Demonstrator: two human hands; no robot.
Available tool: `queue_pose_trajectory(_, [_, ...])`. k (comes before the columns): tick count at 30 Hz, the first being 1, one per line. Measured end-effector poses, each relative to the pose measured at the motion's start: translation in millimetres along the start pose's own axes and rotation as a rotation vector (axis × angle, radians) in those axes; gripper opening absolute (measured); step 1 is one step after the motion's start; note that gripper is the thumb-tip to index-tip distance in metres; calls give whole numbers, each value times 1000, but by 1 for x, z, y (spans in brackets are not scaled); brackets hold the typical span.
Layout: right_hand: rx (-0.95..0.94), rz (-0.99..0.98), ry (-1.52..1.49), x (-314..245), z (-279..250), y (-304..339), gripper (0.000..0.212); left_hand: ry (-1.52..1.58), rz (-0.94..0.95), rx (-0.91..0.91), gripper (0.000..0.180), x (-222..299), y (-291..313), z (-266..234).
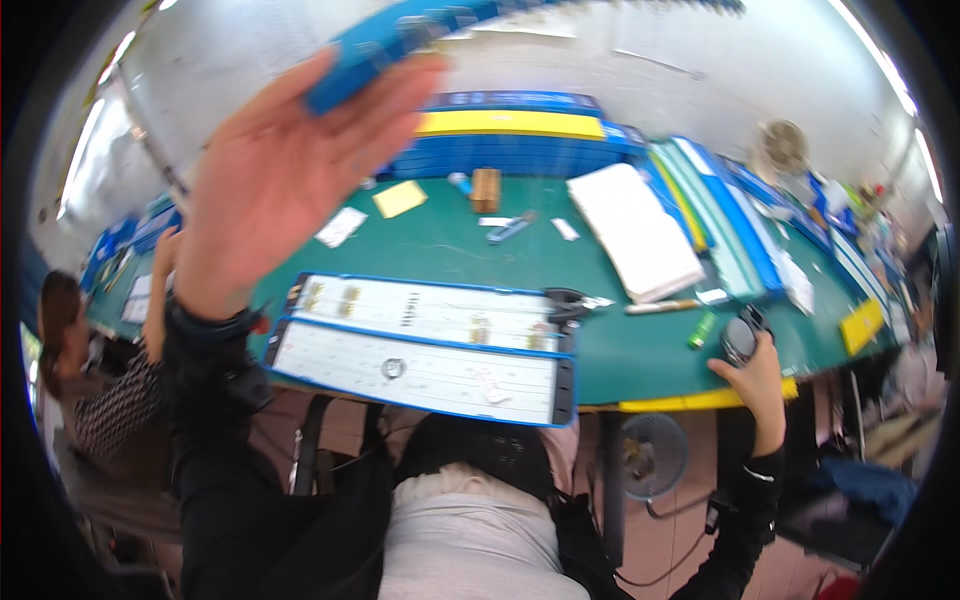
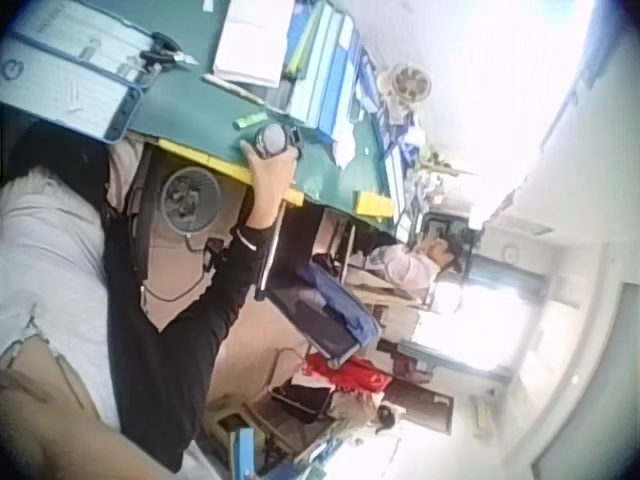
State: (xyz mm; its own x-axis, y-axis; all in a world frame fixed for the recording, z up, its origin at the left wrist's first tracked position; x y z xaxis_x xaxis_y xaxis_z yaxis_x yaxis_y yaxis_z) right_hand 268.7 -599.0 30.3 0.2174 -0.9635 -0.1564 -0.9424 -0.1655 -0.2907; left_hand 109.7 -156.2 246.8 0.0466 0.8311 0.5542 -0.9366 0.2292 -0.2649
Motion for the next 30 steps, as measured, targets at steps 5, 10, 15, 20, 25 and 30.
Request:
queue_pose_trajectory(5, [-15, -44, 106, -1, 11, -2, 67, -161, -4, 27, 50, -8, -14, 4])
queue_pose_trajectory(10, [390, -200, 231, -91, -65, 25, 35, -232, -62, -83, 49, -13, -39, 0])
queue_pose_trajectory(15, [99, -705, -707, -192, -95, 75, 29, -233, 76, 39, 46, -27, -52, 4])
queue_pose_trajectory(20, [174, -1055, -320, -247, -88, 53, 46, -110, 74, 96, 38, -52, -72, 12])
queue_pose_trajectory(25, [542, -983, 381, -256, -57, -14, 29, -90, 78, 93, 38, -54, -78, 5])
queue_pose_trajectory(30, [413, -1128, 516, -241, -53, -33, 7, -60, 74, 66, 41, -52, -79, -7])
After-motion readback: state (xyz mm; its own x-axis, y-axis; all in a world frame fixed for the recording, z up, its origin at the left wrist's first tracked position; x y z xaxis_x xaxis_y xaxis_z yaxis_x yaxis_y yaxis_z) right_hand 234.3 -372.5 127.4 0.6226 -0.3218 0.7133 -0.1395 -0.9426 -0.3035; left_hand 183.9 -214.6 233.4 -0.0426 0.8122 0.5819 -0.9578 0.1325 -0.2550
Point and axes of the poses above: each hand's wrist, its own y-axis away from the middle knuckle, its own z-axis out of the palm, x = y × z, the point moved 2 cm from there along -y, towards the middle knuckle, and after that the axes turned 15 degrees about y, right-handed, at the moved point
